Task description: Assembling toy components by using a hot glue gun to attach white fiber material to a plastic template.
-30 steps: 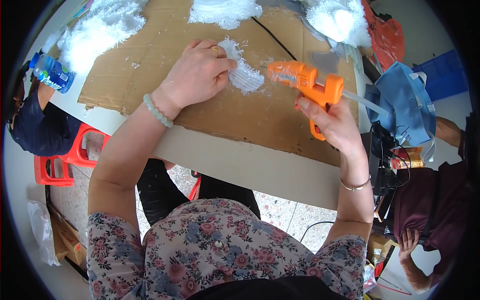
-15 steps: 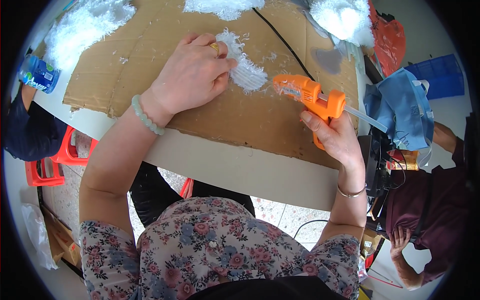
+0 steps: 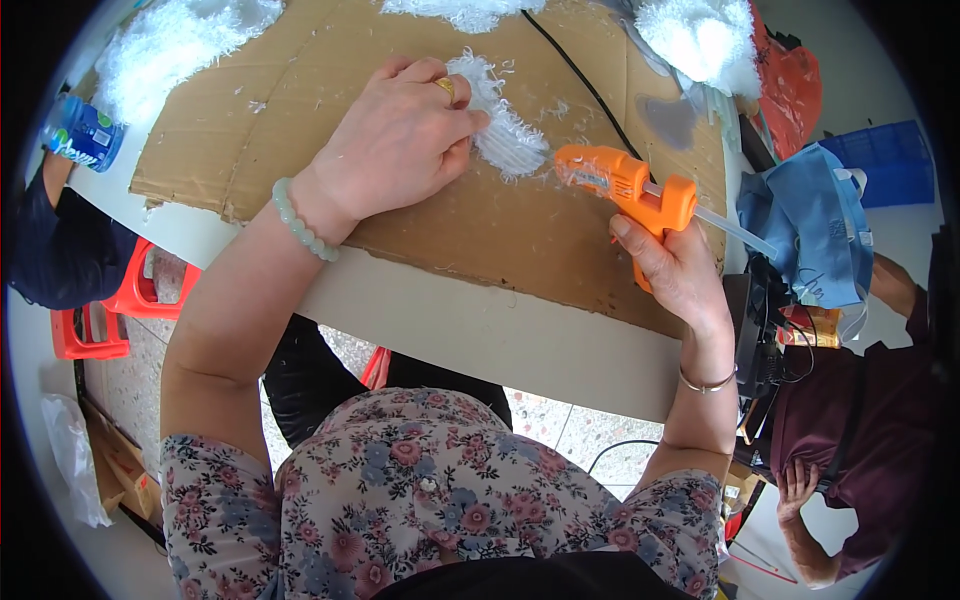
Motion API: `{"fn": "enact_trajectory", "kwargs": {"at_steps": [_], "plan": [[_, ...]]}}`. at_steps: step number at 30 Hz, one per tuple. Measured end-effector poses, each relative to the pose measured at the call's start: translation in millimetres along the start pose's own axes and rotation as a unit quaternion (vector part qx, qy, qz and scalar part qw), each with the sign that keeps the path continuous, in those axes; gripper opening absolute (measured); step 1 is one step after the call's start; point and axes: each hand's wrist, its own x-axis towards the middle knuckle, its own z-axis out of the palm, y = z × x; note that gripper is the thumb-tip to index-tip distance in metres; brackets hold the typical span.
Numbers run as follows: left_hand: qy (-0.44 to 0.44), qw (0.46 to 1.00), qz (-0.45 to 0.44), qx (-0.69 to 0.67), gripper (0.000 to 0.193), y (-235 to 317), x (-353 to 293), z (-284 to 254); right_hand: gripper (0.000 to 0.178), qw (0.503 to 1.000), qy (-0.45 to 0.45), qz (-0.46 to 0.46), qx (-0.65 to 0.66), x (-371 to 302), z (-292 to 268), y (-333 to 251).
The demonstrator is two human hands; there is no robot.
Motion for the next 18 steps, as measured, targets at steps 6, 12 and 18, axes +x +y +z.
{"fn": "enact_trajectory", "kwargs": {"at_steps": [6, 12, 18], "plan": [[0.004, 1.000, 0.002, -0.002, 0.019, -0.4, -0.2, -0.2, 0.027, 1.000, -0.002, -0.007, -0.001, -3.1, 0.0, -1.9], [-0.001, 1.000, -0.001, 0.000, 0.018, 0.1, -1.1, -1.5, 0.025, 0.999, -0.028, -0.037, -0.002, -3.5, 0.4, -3.4], [-0.005, 1.000, -0.004, -0.004, 0.018, -0.8, -1.6, 0.3, 0.024, 0.999, -0.027, -0.039, 0.002, -0.5, 5.8, -5.0]]}}
